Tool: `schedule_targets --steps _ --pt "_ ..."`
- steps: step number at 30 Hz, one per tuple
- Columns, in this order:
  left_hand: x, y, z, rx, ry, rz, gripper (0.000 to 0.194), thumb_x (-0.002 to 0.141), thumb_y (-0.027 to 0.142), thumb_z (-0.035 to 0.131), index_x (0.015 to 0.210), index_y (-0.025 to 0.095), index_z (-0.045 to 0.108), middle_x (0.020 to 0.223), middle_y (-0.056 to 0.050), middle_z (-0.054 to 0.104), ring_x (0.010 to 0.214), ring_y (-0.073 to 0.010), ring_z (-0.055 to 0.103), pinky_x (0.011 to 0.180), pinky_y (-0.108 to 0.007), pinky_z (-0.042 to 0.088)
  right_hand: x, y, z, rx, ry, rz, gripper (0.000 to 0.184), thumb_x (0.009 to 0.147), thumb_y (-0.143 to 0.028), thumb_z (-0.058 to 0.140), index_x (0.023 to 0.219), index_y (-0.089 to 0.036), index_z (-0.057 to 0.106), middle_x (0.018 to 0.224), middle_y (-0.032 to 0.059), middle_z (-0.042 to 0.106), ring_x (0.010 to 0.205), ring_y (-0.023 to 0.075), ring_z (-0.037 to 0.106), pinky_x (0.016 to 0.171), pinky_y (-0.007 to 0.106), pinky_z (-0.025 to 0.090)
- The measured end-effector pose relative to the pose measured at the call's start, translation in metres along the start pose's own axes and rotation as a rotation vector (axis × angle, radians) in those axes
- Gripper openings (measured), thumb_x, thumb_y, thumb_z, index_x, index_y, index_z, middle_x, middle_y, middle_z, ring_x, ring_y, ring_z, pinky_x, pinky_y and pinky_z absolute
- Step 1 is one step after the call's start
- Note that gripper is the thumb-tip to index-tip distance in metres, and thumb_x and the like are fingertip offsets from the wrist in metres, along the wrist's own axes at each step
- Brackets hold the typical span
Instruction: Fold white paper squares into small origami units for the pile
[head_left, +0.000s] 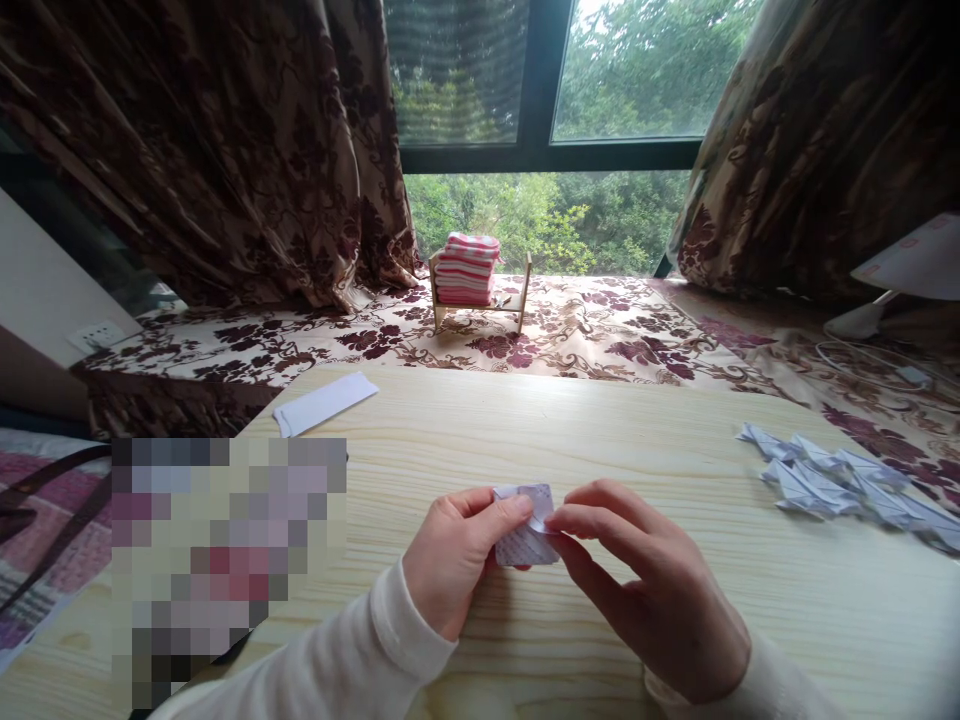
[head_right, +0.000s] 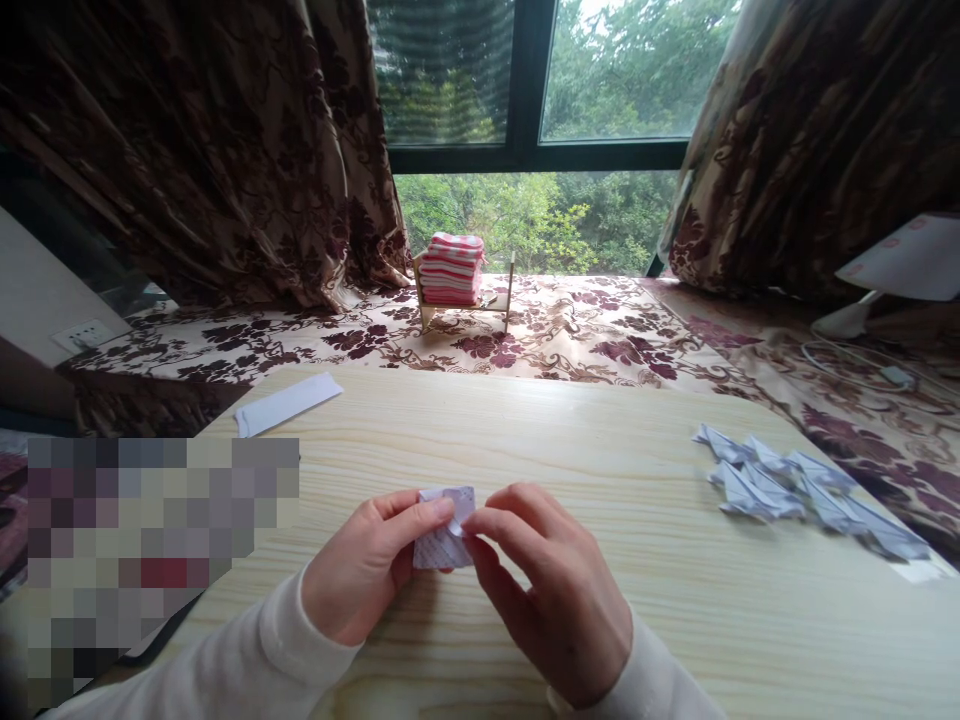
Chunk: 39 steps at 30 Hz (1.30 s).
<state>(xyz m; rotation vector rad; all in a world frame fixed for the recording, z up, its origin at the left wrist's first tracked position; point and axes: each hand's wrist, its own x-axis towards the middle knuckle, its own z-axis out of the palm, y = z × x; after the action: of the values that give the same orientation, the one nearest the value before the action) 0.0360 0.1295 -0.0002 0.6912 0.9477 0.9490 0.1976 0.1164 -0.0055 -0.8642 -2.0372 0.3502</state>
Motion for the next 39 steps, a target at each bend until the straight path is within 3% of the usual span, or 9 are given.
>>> schedule_targets --steps 5,13,26,30,34,39 --pt "-0.002 -0.0002 0.0008 -0.037 -0.043 0.007 0.028 0.061 0.032 0.078 0.075 0.008 0.074 0.064 -0.006 0.067 0.069 -0.0158 0.059 0.071 -0.027 0.045 0.0003 -0.0003 0.0004 0.009 0.012 0.054 0.014 0.084 -0.007 0.054 0.09 -0.019 0.057 0.081 0.003 0.056 0.071 0.0118 0.054 0.062 0.024 0.045" --pt "-0.0035 -0.0011 0.0021 -0.025 -0.077 -0.015 0.03 0.062 0.033 0.078 0.079 0.009 0.075 0.069 -0.008 0.07 0.068 -0.016 0.058 0.074 -0.03 0.045 -0.0006 0.0013 0.003 0.007 0.043 0.139 0.009 0.086 -0.01 0.053 0.084 -0.018 0.057 0.07 -0.0002 0.053 0.062 0.0095 0.05 0.056 0.022 0.042" --pt "-0.0083 0.0026 0.0046 0.218 -0.064 0.072 0.024 0.065 0.035 0.074 0.068 0.012 0.074 0.066 -0.003 0.069 0.064 -0.0126 0.055 0.065 -0.023 0.042 0.0004 0.0007 0.0038 0.041 0.056 0.232 0.011 0.086 -0.016 0.053 0.076 -0.018 0.056 0.063 -0.0015 0.051 0.057 0.0105 0.048 0.053 0.024 0.04" --pt "-0.0089 0.0015 0.0053 0.222 -0.013 0.094 0.023 0.065 0.033 0.072 0.068 0.011 0.073 0.062 -0.003 0.066 0.062 -0.0126 0.054 0.062 -0.024 0.042 0.0015 0.0034 0.0016 0.083 0.056 0.36 0.014 0.086 -0.024 0.054 0.074 -0.018 0.057 0.065 -0.0011 0.055 0.058 0.0107 0.05 0.055 0.023 0.042" --pt "-0.0082 0.0003 0.0052 0.248 0.004 0.074 0.023 0.064 0.032 0.072 0.07 0.01 0.073 0.063 -0.004 0.066 0.062 -0.0127 0.053 0.061 -0.024 0.041 0.0041 0.0035 -0.0031 0.182 0.01 0.475 0.026 0.09 -0.034 0.046 0.075 -0.018 0.059 0.067 0.0003 0.058 0.062 0.0121 0.053 0.057 0.023 0.043" --pt "-0.0081 0.0012 0.0057 0.212 -0.005 0.073 0.022 0.064 0.033 0.072 0.06 0.011 0.068 0.06 -0.002 0.065 0.059 -0.0117 0.052 0.06 -0.023 0.041 0.0041 0.001 -0.002 0.245 -0.07 0.448 0.025 0.087 -0.034 0.05 0.07 -0.017 0.055 0.062 -0.0007 0.053 0.057 0.0116 0.049 0.053 0.023 0.043"
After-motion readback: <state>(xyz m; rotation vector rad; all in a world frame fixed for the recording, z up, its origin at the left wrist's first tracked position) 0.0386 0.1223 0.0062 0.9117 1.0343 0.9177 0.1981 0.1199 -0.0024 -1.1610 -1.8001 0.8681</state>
